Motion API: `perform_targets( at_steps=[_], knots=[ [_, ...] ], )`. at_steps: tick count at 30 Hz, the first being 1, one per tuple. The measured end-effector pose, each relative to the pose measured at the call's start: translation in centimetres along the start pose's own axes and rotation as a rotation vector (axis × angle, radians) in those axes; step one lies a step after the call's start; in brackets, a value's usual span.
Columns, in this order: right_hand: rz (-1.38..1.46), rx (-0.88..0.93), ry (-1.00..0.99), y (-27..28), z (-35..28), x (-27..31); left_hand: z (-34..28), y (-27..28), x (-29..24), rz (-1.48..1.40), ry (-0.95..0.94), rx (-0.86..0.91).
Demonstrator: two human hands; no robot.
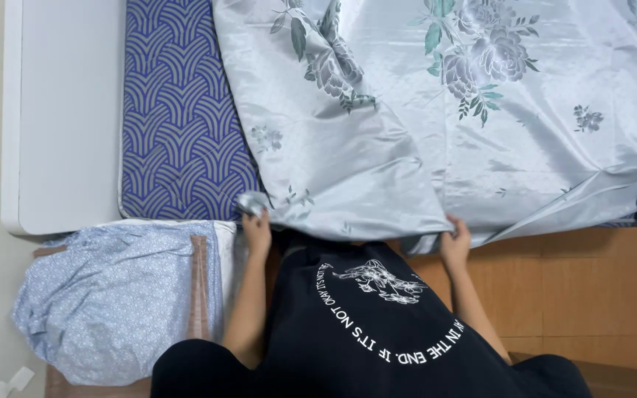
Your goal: Folding a large silver bedsheet with attached fasteners on a bed.
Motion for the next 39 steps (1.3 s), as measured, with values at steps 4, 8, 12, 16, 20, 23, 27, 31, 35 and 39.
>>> perform_targets(
  at_steps=[4, 8, 12, 16, 20, 23, 27, 31, 35, 39],
  knots=[
    [-0.212, -0.097, 0.216, 3.4, -2.1, 17.4, 7.3, 5.6, -5.5, -0.550, 0.407, -0.256],
    [-0.396, -0.257, 0.724, 6.2, -7.7, 34.7, 14.9, 19.7, -22.0, -0.381, -0.125, -0.563],
    [-0.453, -0.207, 0.818, 6.2, -11.3, 41.1, 13.6, 29.5, -26.6, -0.242, -0.347, -0.880],
    [-0.588, 0.153, 0.467, -0.6, -9.8, 35.4, 9.2, 32.3, -25.5, 0.119, -0.443, -0.887],
    [-0.670, 0.465, 0.168, -7.5, -7.4, 21.1, 4.0, 26.6, -11.3, 0.478, 0.264, -0.123],
    [-0.788, 0.686, -0.021, -10.7, -7.3, 10.5, -1.7, 25.7, -5.2, 0.511, 0.430, 0.018],
    [-0.896, 0.898, -0.273, -12.5, -9.0, 1.7, -4.5, 27.7, -2.9, 0.472, 0.472, 0.071],
    [-0.917, 0.922, -0.353, -13.6, -9.3, 2.1, -1.4, 32.1, -9.5, 0.226, 0.532, 0.028],
    [-1.066, 0.836, -0.170, -16.0, -8.5, 6.1, 3.0, 32.8, -14.8, -0.180, 0.403, 0.075],
    [-0.805, 0.575, 0.374, -20.8, -10.3, 17.8, 8.5, 30.4, -22.7, -0.498, 0.253, 0.164]
  ],
)
Point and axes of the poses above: each hand's wrist, its own z-axis towards the middle knuckle, its own y-axis out of the back of the hand, x = y × z, the point moved 10 cm from there along z, towards the middle knuckle, and after that the axes turned 14 degrees about -y, right-handed, at the moved point
